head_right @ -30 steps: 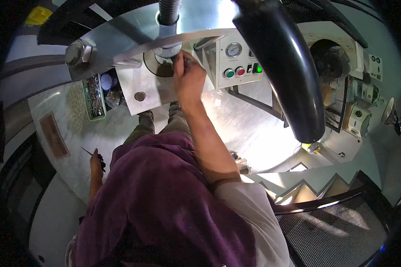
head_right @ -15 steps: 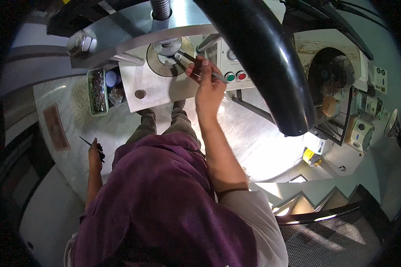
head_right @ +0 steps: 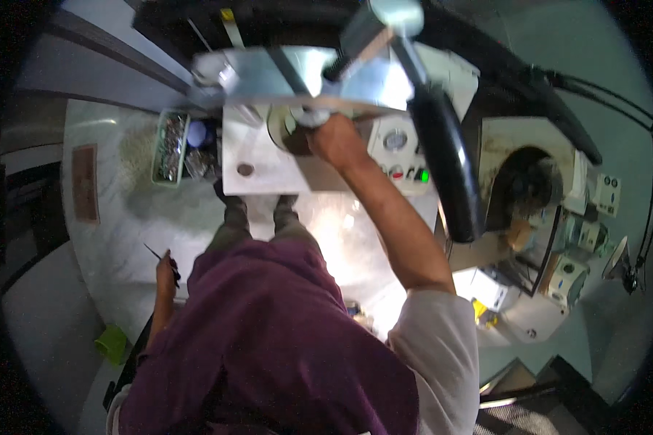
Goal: The person handles a small dental cap and a metal tool, places the cap into a dental press machine, operates the lever, and then removes and holds the cap.
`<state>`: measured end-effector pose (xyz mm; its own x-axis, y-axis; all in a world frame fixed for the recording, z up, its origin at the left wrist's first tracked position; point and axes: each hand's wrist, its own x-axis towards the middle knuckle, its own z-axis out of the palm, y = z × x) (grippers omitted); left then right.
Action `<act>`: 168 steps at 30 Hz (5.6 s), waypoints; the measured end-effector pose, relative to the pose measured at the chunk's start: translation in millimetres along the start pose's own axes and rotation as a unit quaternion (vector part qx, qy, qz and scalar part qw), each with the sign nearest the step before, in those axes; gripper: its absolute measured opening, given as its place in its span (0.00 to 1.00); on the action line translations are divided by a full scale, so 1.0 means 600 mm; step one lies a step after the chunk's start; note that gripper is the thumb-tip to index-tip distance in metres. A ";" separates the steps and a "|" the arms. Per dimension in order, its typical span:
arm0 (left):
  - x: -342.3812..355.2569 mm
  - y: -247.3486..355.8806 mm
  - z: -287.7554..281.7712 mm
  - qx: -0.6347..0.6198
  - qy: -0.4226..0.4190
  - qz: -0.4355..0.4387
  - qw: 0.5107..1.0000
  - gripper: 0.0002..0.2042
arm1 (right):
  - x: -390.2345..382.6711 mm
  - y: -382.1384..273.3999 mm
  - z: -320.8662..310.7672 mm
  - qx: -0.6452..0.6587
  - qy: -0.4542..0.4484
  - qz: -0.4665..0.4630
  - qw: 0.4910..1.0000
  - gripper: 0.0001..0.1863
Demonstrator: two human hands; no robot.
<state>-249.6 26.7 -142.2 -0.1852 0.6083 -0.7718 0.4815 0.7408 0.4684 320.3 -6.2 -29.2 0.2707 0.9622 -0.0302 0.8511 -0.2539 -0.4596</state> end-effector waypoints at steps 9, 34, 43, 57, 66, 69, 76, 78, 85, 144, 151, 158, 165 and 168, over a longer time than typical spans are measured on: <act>-0.002 -0.059 0.026 -0.085 0.025 0.000 0.996 0.20 | -0.008 -0.019 -0.011 0.031 0.067 0.009 0.997 0.13; -0.257 0.328 0.157 0.038 -0.373 0.419 0.827 0.21 | -0.171 -0.403 0.028 0.736 0.255 0.228 0.584 0.19; -0.250 0.355 0.101 -0.076 -0.377 0.413 0.825 0.17 | -0.200 -0.459 0.103 0.673 0.168 0.121 0.710 0.19; -0.192 0.277 -0.038 0.000 -0.436 0.289 0.853 0.19 | -0.161 -0.541 0.162 0.653 -0.021 0.076 0.753 0.11; -0.222 0.297 -0.080 -0.091 -0.425 0.332 0.837 0.12 | -0.132 -0.559 0.108 0.702 0.182 0.106 0.681 0.09; -0.221 0.289 -0.076 -0.085 -0.403 0.304 0.859 0.14 | -0.143 -0.547 0.081 0.629 0.099 0.136 0.759 0.12; -0.242 0.290 -0.083 -0.098 -0.382 0.285 0.874 0.20 | -0.146 -0.552 0.075 0.406 0.047 0.069 0.910 0.11; -0.242 0.288 -0.083 -0.117 -0.420 0.261 0.861 0.21 | -0.150 -0.569 0.052 0.407 0.032 0.101 0.907 0.10; -0.255 0.282 -0.072 -0.104 -0.381 0.398 0.828 0.19 | -0.162 -0.550 0.051 0.282 0.116 0.012 0.952 0.10; -0.235 0.264 -0.105 -0.081 -0.460 0.373 0.802 0.22 | -0.162 -0.596 0.063 0.165 0.163 -0.028 0.972 0.12; -0.227 0.261 -0.103 -0.092 -0.467 0.368 0.799 0.22 | -0.161 -0.610 0.068 0.048 0.185 -0.024 0.981 0.11; -0.226 0.253 -0.116 -0.070 -0.500 0.371 0.779 0.22 | -0.149 -0.566 0.042 0.133 0.169 0.077 0.973 0.10; -0.244 0.259 -0.112 -0.082 -0.504 0.354 0.783 0.22 | -0.183 -0.600 0.063 0.247 0.137 -0.039 0.958 0.11; -0.235 0.248 -0.110 -0.065 -0.492 0.366 0.787 0.22 | -0.183 -0.606 0.064 0.180 0.162 -0.020 0.970 0.11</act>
<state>-208.6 70.0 64.9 0.8855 0.4178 -0.2034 0.0467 0.3554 0.9335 -36.1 -15.5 107.5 0.4177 0.8739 0.2487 0.6676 -0.1095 -0.7364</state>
